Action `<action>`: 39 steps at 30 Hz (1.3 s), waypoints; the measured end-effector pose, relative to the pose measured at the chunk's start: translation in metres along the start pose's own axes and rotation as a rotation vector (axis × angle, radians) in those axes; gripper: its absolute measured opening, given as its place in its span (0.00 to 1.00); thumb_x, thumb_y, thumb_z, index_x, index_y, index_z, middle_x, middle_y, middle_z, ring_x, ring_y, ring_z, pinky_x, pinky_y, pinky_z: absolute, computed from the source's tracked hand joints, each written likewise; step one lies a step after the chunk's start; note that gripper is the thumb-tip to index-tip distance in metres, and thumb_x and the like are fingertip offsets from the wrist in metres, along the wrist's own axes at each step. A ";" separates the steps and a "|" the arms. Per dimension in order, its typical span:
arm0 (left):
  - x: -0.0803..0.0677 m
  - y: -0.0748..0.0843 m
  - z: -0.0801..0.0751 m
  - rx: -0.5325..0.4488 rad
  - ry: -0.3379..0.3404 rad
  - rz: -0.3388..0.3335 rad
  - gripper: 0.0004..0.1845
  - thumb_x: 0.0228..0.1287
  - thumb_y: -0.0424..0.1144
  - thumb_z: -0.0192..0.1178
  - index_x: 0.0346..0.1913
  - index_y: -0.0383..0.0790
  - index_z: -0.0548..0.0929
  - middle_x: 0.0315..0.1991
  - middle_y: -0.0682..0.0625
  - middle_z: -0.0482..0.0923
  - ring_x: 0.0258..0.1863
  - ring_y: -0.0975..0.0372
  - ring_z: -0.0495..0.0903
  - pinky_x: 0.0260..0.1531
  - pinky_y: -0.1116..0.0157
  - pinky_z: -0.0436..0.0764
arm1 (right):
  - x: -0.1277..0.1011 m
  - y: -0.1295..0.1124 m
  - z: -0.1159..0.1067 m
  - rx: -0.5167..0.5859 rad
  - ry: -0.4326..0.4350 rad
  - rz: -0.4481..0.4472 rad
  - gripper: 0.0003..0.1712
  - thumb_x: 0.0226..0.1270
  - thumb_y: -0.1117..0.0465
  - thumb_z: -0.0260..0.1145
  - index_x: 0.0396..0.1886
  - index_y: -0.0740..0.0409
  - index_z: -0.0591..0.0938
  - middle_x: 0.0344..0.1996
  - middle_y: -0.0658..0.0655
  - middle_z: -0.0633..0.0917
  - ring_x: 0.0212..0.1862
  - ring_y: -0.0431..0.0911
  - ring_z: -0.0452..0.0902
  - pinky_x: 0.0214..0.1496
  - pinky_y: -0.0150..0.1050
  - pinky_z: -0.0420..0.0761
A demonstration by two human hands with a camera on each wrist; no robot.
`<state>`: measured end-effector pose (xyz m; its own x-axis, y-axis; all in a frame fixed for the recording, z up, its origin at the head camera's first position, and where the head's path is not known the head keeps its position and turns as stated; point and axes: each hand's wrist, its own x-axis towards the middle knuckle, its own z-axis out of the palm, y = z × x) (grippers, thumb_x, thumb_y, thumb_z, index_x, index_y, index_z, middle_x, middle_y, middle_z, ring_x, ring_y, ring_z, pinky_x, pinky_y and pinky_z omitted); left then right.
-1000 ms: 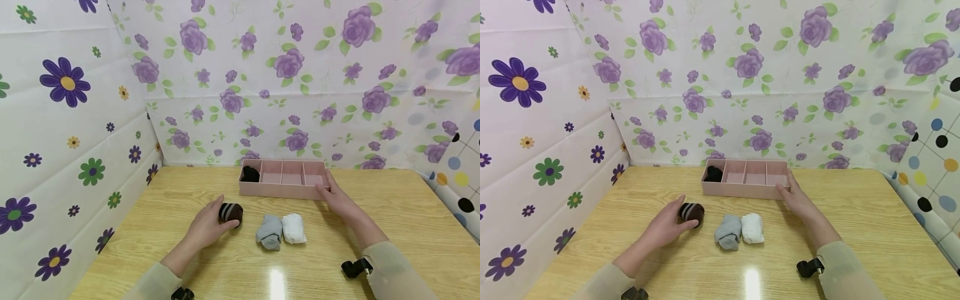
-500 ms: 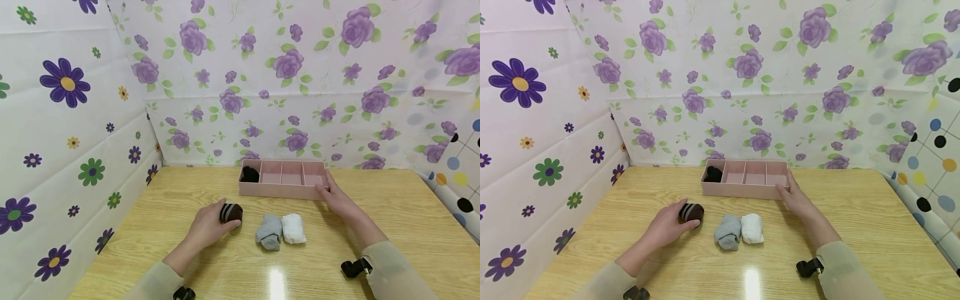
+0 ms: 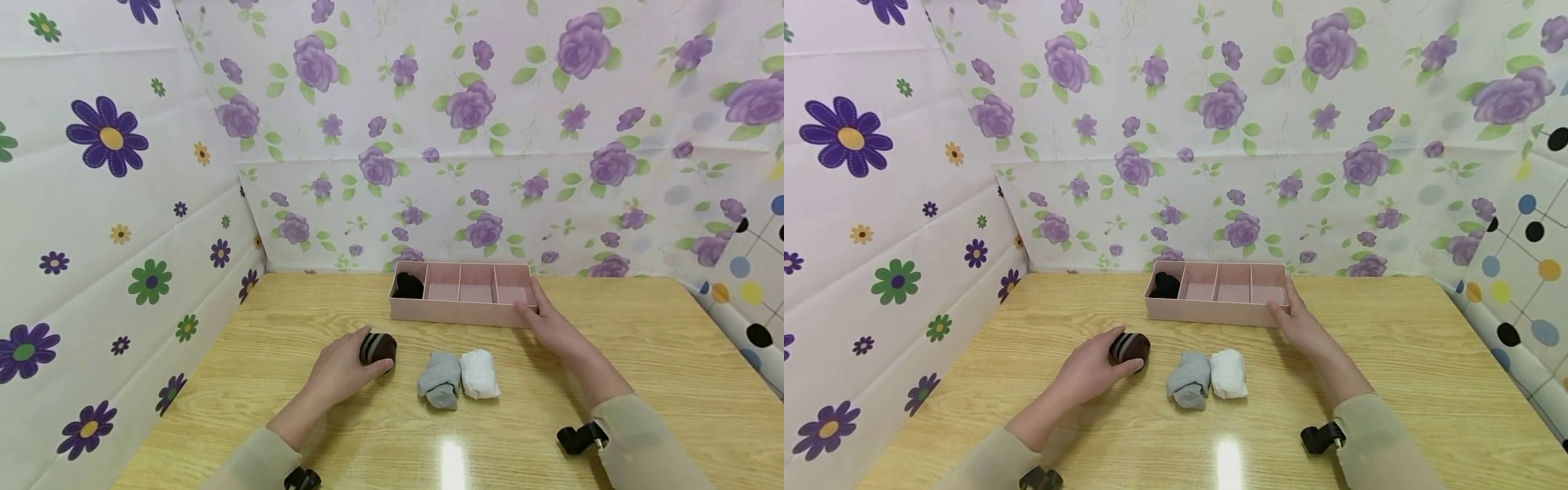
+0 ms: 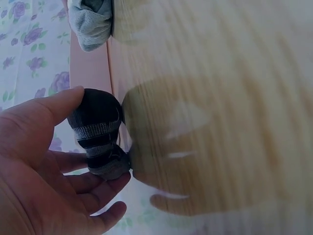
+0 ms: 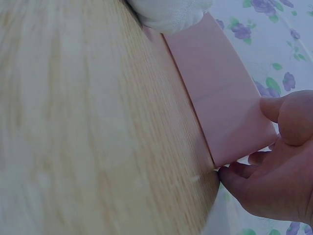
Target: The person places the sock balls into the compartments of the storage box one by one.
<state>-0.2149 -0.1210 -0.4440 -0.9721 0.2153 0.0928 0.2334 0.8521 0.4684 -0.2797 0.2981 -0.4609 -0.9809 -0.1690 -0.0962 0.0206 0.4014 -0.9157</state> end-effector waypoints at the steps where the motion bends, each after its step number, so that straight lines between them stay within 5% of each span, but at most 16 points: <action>1: 0.000 0.000 0.000 -0.001 0.001 0.001 0.46 0.72 0.61 0.73 0.82 0.34 0.73 0.73 0.32 0.78 0.71 0.35 0.77 0.69 0.34 0.74 | 0.000 0.000 0.000 -0.001 0.000 -0.001 0.51 0.94 0.41 0.47 0.89 0.42 0.21 0.87 0.70 0.26 0.86 0.71 0.20 0.83 0.74 0.32; 14: 0.000 0.004 0.003 0.083 0.064 -0.081 0.56 0.68 0.72 0.71 0.82 0.32 0.70 0.72 0.29 0.73 0.67 0.35 0.78 0.70 0.32 0.71 | -0.003 -0.005 -0.001 -0.014 -0.001 0.021 0.53 0.91 0.35 0.49 0.88 0.36 0.21 0.87 0.69 0.29 0.86 0.71 0.22 0.83 0.75 0.34; 21: -0.002 0.005 0.001 0.104 0.039 -0.088 0.49 0.70 0.69 0.70 0.79 0.35 0.76 0.68 0.33 0.78 0.64 0.41 0.82 0.64 0.34 0.76 | -0.004 -0.005 -0.001 -0.013 -0.007 0.024 0.54 0.89 0.32 0.49 0.88 0.34 0.22 0.88 0.69 0.28 0.86 0.72 0.22 0.82 0.76 0.34; 28: 0.001 0.006 -0.001 0.073 0.034 -0.079 0.43 0.73 0.60 0.72 0.80 0.35 0.75 0.72 0.31 0.72 0.62 0.36 0.82 0.63 0.34 0.78 | -0.003 -0.005 -0.002 -0.016 -0.005 0.020 0.53 0.90 0.33 0.48 0.89 0.36 0.22 0.88 0.68 0.28 0.86 0.72 0.22 0.82 0.76 0.34; 39: 0.003 0.006 -0.002 0.003 -0.003 -0.078 0.48 0.70 0.61 0.75 0.83 0.37 0.72 0.72 0.32 0.73 0.63 0.37 0.81 0.61 0.38 0.82 | -0.003 -0.004 -0.002 -0.014 -0.008 0.015 0.52 0.92 0.36 0.48 0.89 0.41 0.22 0.87 0.70 0.28 0.86 0.72 0.22 0.83 0.74 0.34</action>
<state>-0.2162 -0.1159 -0.4392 -0.9872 0.1498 0.0538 0.1574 0.8679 0.4711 -0.2775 0.2990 -0.4565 -0.9790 -0.1701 -0.1127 0.0322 0.4168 -0.9084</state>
